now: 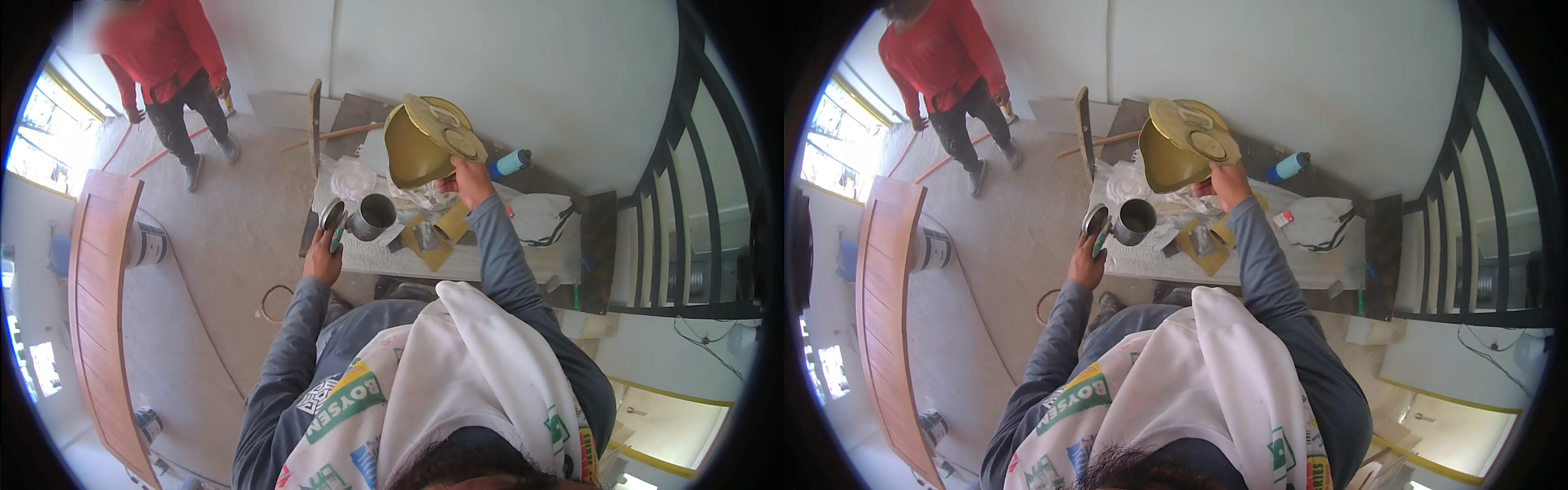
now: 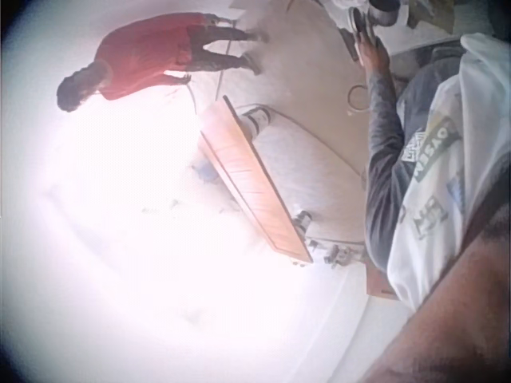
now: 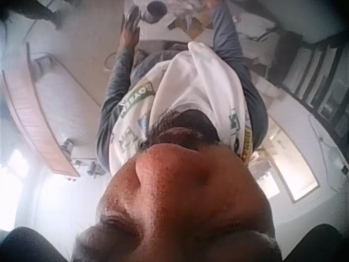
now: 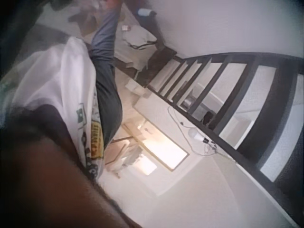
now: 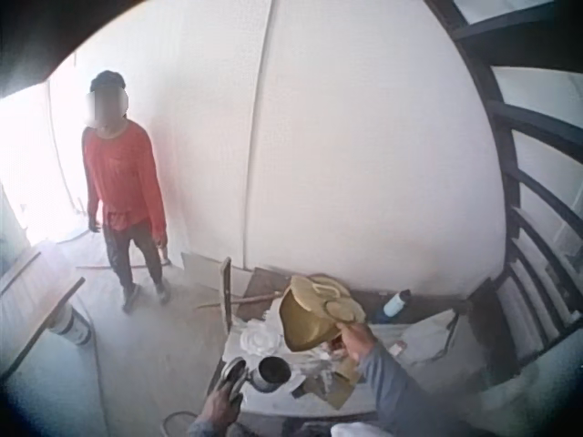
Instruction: The person uses a spray gun to apply a finish to a large wooden door panel. They move the spray gun in steady horizontal strokes across the surface. Midway through, they pause to refill the spray gun's container from a larger paint can before resuming the application.
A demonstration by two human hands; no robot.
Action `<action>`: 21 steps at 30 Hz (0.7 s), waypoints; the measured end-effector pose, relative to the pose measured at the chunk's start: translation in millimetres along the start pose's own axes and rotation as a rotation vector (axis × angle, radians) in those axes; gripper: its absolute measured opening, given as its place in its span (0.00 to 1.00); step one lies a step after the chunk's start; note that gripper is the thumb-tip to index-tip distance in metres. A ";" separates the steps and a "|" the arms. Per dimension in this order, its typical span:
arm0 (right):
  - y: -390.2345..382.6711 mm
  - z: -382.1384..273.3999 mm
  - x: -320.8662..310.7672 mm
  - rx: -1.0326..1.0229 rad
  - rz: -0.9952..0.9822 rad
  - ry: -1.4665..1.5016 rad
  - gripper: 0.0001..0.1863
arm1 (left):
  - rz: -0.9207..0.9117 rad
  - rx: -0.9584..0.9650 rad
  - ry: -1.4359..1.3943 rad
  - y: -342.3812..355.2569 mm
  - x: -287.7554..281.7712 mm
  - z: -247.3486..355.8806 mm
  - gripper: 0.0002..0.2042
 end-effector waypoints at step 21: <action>-66.8 -5.9 86.7 -0.313 -0.013 -0.060 0.10 | 0.068 0.060 -0.053 -18.6 -53.1 9.6 0.26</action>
Point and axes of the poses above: each hand's wrist, its own y-axis towards the middle knuckle, its own x-axis out of the palm, z = x × y, the point moved 2 cm from there along y, towards the middle knuckle, and after that the axes turned 9 degrees about x, right-handed, at the moved point
